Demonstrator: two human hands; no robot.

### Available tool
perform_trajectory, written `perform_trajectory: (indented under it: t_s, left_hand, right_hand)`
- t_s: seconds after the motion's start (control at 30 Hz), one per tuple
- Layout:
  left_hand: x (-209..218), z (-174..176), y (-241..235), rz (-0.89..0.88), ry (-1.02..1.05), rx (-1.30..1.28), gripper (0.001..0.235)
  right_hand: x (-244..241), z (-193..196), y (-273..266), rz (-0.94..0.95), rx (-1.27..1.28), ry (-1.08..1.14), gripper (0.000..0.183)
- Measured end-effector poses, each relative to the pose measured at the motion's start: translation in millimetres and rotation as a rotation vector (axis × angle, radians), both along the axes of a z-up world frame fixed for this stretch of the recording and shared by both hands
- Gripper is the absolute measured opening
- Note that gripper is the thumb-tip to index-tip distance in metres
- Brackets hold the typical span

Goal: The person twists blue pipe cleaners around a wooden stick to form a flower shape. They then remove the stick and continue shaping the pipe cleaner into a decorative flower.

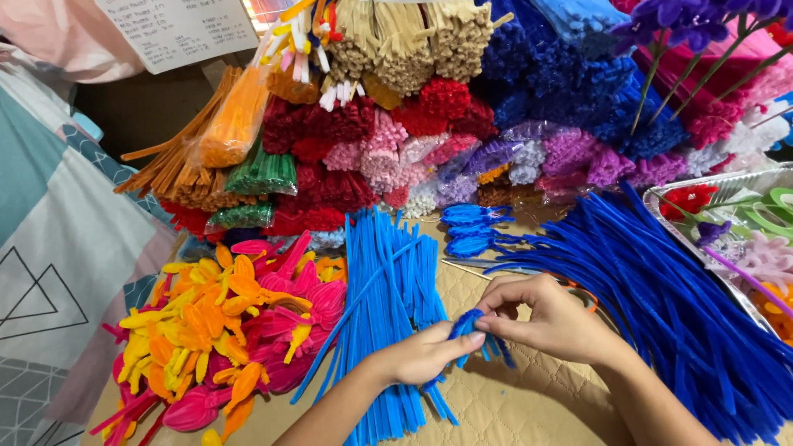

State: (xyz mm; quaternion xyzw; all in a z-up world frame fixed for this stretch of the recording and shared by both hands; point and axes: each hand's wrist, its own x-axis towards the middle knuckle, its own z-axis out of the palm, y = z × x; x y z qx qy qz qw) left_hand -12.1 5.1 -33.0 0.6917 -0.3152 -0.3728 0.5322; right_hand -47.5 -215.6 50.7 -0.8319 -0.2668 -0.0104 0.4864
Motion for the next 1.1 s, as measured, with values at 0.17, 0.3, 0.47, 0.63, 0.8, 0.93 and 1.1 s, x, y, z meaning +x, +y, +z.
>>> perform_trajectory:
  t_s: [0.17,0.3,0.47,0.63,0.8,0.93,1.1]
  left_hand:
    - [-7,46,5,-0.056,-0.126,0.200,0.039]
    - [2,27,10,-0.071,-0.151,0.259,0.045]
    - [6,10,7,0.069,0.115,0.135,0.029]
    - [-8,6,-4,0.101,0.262,-0.036,0.055]
    - [-14,-3,-6,-0.105,0.241,-0.276,0.030]
    - [-27,26,-3,-0.306,0.389,-0.280,0.028]
    - [-28,-3,-7,-0.414,0.424,-0.036,0.028]
  right_hand:
    - [-3,2,-3,-0.001,-0.150,0.012,0.008]
    - [-5,3,4,0.012,-0.109,-0.055,0.010]
    - [0,-10,10,-0.059,0.155,0.110,0.011]
    - [-1,-20,13,-0.102,0.299,0.297,0.007]
    - [-13,1,13,-0.021,0.372,0.455,0.016]
    - [-8,12,-8,0.062,0.134,0.111,0.024]
    - [-16,36,-9,0.429,0.009,0.112,0.027]
